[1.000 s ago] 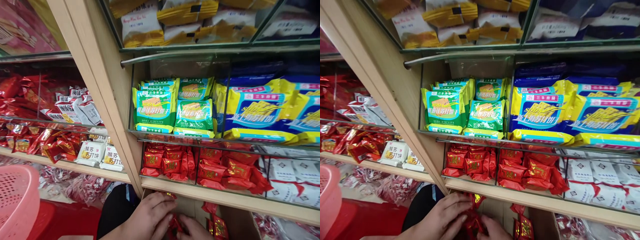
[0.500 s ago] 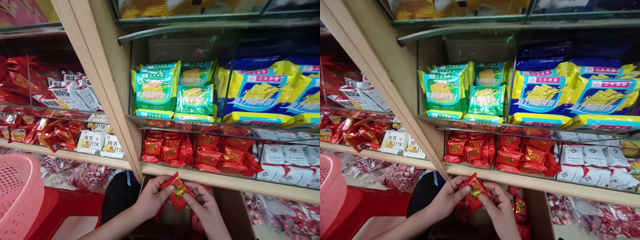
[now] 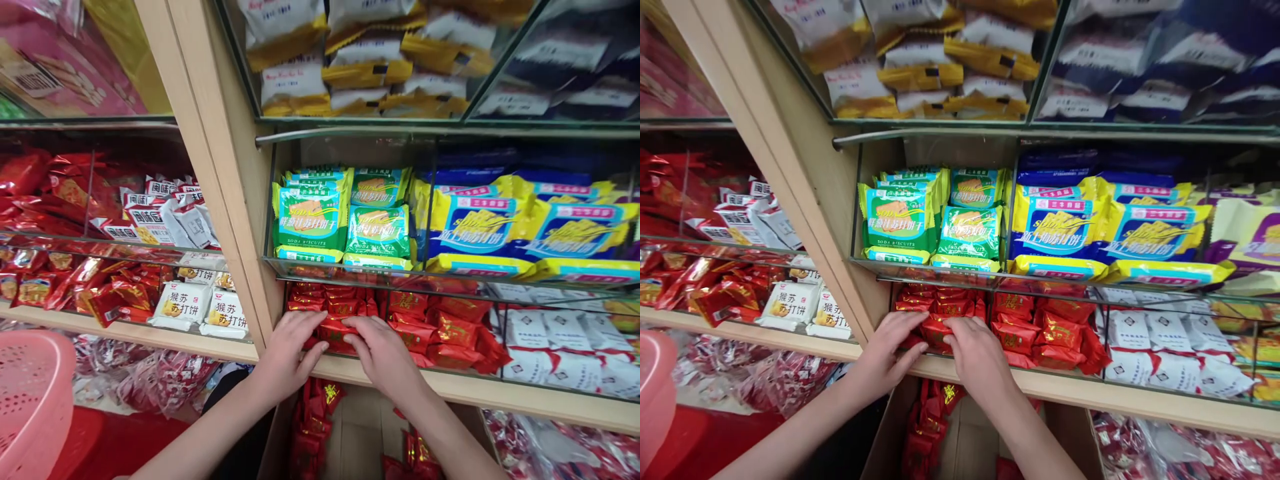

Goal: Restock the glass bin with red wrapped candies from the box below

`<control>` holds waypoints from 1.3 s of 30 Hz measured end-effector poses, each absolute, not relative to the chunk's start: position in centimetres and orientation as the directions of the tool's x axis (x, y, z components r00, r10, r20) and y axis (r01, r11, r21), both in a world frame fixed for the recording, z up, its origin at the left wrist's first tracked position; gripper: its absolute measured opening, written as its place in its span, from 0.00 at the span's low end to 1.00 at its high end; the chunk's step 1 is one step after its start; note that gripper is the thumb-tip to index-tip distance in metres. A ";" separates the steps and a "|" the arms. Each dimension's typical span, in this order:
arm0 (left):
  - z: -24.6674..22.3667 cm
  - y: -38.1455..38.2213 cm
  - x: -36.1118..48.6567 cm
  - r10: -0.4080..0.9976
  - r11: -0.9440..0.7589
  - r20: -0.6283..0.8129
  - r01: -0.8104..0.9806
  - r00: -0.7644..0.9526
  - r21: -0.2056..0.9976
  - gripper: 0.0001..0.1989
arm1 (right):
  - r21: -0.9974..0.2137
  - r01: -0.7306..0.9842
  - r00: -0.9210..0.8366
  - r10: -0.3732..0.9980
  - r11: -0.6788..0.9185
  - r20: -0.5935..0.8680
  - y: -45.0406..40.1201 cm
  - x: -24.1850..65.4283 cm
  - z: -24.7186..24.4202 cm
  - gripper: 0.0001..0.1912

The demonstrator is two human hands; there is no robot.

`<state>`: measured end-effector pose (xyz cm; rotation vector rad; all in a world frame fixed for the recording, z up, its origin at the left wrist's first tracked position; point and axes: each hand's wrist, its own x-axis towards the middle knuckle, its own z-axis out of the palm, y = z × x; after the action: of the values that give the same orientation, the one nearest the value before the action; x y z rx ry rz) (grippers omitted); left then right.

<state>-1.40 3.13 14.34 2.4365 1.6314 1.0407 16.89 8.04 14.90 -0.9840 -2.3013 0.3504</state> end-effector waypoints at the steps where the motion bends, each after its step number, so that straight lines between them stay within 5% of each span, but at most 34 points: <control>1: 14.2 3.5 -1.4 0.834 -0.442 0.493 0.832 0.246 0.334 0.20 | -0.419 0.580 -0.566 0.716 0.698 0.409 8.3 16.4 15.0 0.10; 10: 14.4 4.9 -0.7 0.883 -0.337 0.415 0.910 0.217 0.241 0.15 | -0.126 0.745 -0.557 0.714 0.655 0.425 8.7 16.1 13.9 0.17; 14: 14.6 5.6 -1.0 0.844 -0.382 0.510 0.853 0.166 0.356 0.08 | -0.260 0.688 -0.541 0.718 0.677 0.438 9.1 17.1 14.0 0.21; 19: 15.1 4.0 -0.6 0.711 -0.558 0.694 0.689 0.110 0.462 0.08 | -0.569 0.499 -0.435 0.757 0.654 0.488 8.3 18.1 14.9 0.26; 24: 16.0 3.8 -0.2 0.764 -0.555 0.618 0.677 0.184 0.484 0.11 | -0.605 0.509 -0.386 0.790 0.612 0.476 7.5 19.4 15.9 0.13; 26: 16.2 4.6 -0.3 0.817 -0.509 0.498 0.769 0.290 0.387 0.10 | -0.617 0.544 -0.271 0.815 0.569 0.512 7.1 20.3 15.8 0.13; 31: 15.5 6.9 0.1 0.798 -0.568 0.181 0.818 0.575 -0.096 0.07 | -0.594 0.616 -0.178 0.826 0.517 0.535 6.5 21.9 14.8 0.15; 39: 15.4 6.8 0.4 0.813 -0.540 0.131 0.818 0.568 -0.198 0.06 | -0.216 0.725 -0.404 0.657 0.654 0.636 7.1 19.8 13.4 0.13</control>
<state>0.35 6.83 15.42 2.9863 1.5823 0.0402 19.81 7.13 13.39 -1.0665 -2.1603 -0.1219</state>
